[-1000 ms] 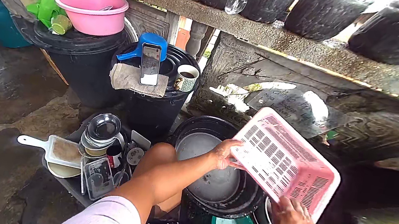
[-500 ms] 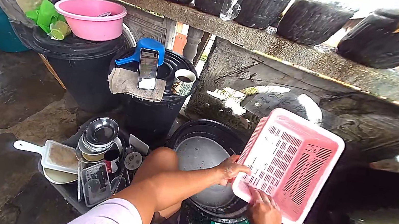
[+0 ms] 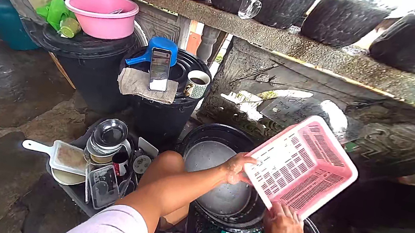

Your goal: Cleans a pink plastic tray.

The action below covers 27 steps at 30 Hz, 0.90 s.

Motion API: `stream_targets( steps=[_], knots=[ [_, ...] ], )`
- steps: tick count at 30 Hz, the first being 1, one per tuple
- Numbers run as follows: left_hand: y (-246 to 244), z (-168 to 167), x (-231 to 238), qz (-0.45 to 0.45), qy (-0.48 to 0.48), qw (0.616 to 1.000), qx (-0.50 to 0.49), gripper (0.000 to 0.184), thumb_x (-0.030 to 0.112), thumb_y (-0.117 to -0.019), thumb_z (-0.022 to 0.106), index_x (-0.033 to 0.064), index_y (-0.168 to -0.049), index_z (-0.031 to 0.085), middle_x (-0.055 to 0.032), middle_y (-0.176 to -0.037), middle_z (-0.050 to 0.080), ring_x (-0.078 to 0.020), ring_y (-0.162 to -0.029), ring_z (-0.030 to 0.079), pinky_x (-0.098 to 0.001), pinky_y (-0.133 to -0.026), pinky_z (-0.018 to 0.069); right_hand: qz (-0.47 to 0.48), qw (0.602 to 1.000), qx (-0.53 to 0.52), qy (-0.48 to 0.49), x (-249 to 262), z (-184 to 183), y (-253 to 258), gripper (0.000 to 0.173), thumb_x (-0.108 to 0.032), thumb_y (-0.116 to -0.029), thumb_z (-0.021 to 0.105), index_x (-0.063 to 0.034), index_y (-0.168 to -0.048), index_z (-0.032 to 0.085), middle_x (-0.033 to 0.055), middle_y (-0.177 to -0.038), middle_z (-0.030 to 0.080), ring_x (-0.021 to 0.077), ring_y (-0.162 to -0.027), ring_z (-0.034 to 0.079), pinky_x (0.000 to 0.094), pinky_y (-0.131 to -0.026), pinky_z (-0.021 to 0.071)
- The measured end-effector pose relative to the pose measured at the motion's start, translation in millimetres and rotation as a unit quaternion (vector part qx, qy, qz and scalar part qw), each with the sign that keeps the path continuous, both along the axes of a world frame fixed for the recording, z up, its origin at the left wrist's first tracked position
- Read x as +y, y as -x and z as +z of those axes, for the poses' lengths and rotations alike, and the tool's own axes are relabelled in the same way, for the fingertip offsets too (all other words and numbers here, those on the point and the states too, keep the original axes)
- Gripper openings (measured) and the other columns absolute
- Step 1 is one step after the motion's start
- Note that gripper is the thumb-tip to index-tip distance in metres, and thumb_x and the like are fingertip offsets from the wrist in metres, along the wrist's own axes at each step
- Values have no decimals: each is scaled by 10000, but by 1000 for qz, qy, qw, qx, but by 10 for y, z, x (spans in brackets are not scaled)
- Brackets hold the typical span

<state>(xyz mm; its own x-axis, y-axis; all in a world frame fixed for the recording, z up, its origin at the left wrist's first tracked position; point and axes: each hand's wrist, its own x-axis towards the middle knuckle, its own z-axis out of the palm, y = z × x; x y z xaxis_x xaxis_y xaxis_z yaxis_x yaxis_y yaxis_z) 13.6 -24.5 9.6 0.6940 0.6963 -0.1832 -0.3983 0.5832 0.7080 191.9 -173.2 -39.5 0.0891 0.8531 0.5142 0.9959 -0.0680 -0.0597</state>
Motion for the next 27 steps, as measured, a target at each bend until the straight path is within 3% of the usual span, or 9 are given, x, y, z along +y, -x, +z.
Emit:
stream_targets(
  steps=[2,5,7,10,14,18,21,24,27],
  knots=[
    [-146,-73,-171,17,10,999,-27,870,231,-986,670,304,-1643,104,-254,-1517,448,-452,-1309,531,-711,-926,495,-43,996,15,-70,168,221,330,286,-207,-906,630,69,-836,658,281,-873,682,485,-902,687,637,-796,513],
    [-286,-92,-339,68,-50,996,-33,586,113,-954,650,35,-1468,380,-171,-1134,671,-223,-979,691,-416,-880,585,-101,987,113,-57,413,431,946,294,-162,-934,623,112,-1030,671,312,-1056,691,483,-1048,683,639,-849,536],
    [-230,-107,-178,88,-59,994,-11,331,103,-976,559,-13,-1283,514,-110,-954,678,-164,-827,683,-363,-791,589,-19,994,95,-54,427,214,975,317,-162,-917,615,105,-1080,665,310,-1069,683,484,-1041,676,619,-882,535],
    [-44,-69,31,68,-80,994,10,428,53,-957,536,-9,-1373,454,-152,-1033,651,-206,-863,672,-400,-789,591,109,992,-10,-70,292,-207,282,402,-289,-940,562,0,-1167,727,243,-1125,719,445,-1056,691,606,-921,534],
    [59,32,157,57,-124,991,12,465,-10,-932,536,-24,-1391,465,-164,-1048,662,-214,-865,683,-410,-799,602,-74,993,36,84,46,-161,-587,520,-83,-833,761,-3,-1334,646,299,-1312,638,520,-1273,569,685,-1071,426],
    [-124,-174,-11,20,-130,990,58,420,110,-951,556,88,-1369,519,-115,-1032,694,-209,-852,698,-422,-760,608,-141,957,140,212,204,222,318,476,-137,-888,672,-41,-1353,652,221,-1415,605,417,-1335,552,630,-1092,435],
    [-191,-214,-126,4,-139,986,90,441,155,-960,537,112,-1398,506,-92,-1076,677,-185,-880,680,-404,-764,592,-58,976,163,130,352,88,910,361,-116,-904,620,-30,-1239,722,167,-1331,680,341,-1273,623,558,-1045,501],
    [-66,-140,-77,-5,-148,986,80,439,108,-930,512,102,-1369,521,-88,-1048,706,-189,-862,710,-420,-758,616,4,987,106,120,238,-177,513,451,-87,-941,559,-127,-1380,658,86,-1411,649,286,-1294,624,528,-1033,533],
    [194,31,77,-31,-148,985,81,421,101,-930,477,124,-1349,518,-71,-1039,723,-172,-843,725,-402,-737,630,-48,987,77,134,-142,-340,-276,471,-12,-948,560,-152,-1387,659,124,-1368,671,340,-1272,633,574,-1047,514]
  ],
)
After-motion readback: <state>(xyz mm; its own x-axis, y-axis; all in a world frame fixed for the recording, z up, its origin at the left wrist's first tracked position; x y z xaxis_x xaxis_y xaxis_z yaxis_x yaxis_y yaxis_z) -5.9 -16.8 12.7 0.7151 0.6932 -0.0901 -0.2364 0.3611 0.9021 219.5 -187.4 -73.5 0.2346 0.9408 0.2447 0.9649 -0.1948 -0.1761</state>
